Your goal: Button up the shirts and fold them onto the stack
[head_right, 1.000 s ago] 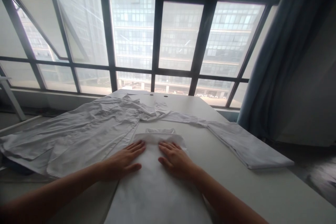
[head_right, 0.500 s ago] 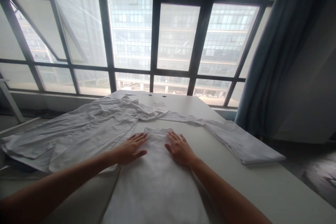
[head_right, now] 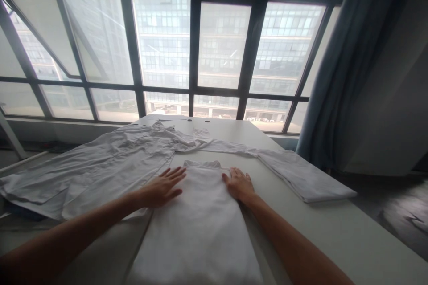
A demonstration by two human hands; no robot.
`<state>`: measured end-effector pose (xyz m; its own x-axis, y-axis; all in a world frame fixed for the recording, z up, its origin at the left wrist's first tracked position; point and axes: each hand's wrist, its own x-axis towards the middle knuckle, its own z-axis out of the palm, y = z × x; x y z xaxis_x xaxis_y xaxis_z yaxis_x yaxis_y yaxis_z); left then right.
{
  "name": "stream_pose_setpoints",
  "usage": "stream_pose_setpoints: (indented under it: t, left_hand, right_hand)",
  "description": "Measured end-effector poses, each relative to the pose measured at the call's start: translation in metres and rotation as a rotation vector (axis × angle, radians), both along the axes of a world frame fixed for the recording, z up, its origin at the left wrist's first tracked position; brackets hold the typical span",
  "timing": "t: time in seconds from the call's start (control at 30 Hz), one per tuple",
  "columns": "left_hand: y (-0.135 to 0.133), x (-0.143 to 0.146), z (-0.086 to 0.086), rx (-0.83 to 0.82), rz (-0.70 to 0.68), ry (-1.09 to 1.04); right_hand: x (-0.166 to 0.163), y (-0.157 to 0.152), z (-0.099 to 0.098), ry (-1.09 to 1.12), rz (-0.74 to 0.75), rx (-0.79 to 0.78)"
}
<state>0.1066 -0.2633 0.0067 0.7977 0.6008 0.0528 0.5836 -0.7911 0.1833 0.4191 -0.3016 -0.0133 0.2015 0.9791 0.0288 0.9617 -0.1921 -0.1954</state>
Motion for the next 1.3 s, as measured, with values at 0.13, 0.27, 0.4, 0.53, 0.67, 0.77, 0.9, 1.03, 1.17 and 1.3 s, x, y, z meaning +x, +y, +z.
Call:
stream_pose_setpoints:
  t: [0.13,0.27,0.4,0.53,0.67,0.77,0.9,1.03,1.17,1.3]
  left_hand:
    - [-0.019,-0.005,-0.003,-0.113,-0.223,-0.018]
    - [-0.007,-0.006,-0.007,-0.084,-0.073,0.008]
    - [0.010,-0.005,-0.007,-0.064,0.145,0.041]
    - [0.004,0.000,-0.009,-0.001,0.315,0.057]
    - [-0.027,0.007,-0.011,0.026,0.290,0.041]
    - [-0.053,0.010,-0.009,-0.038,0.104,0.007]
    - [-0.077,0.011,0.005,-0.116,-0.160,-0.032]
    - [-0.094,0.011,0.021,-0.145,-0.444,-0.059]
    - [-0.104,0.018,0.004,-0.092,-0.610,-0.054]
    - [-0.110,0.029,-0.021,0.001,-0.753,-0.105]
  right_hand:
    - [-0.005,-0.004,0.008,-0.057,-0.056,0.082]
    - [-0.013,-0.016,0.029,-0.036,-0.077,0.124]
    - [-0.021,-0.025,0.043,0.029,-0.126,0.016]
    - [-0.024,-0.026,0.041,0.048,-0.095,-0.111]
    - [-0.019,-0.024,0.037,0.095,-0.071,-0.157]
    - [-0.011,-0.025,0.040,0.178,-0.056,-0.156]
    - [-0.005,-0.029,0.043,0.406,-0.078,-0.121]
    - [-0.003,-0.031,0.043,0.605,0.009,-0.182]
    - [-0.004,-0.030,0.040,0.618,0.023,-0.149]
    - [-0.007,-0.028,0.036,0.439,-0.013,-0.060]
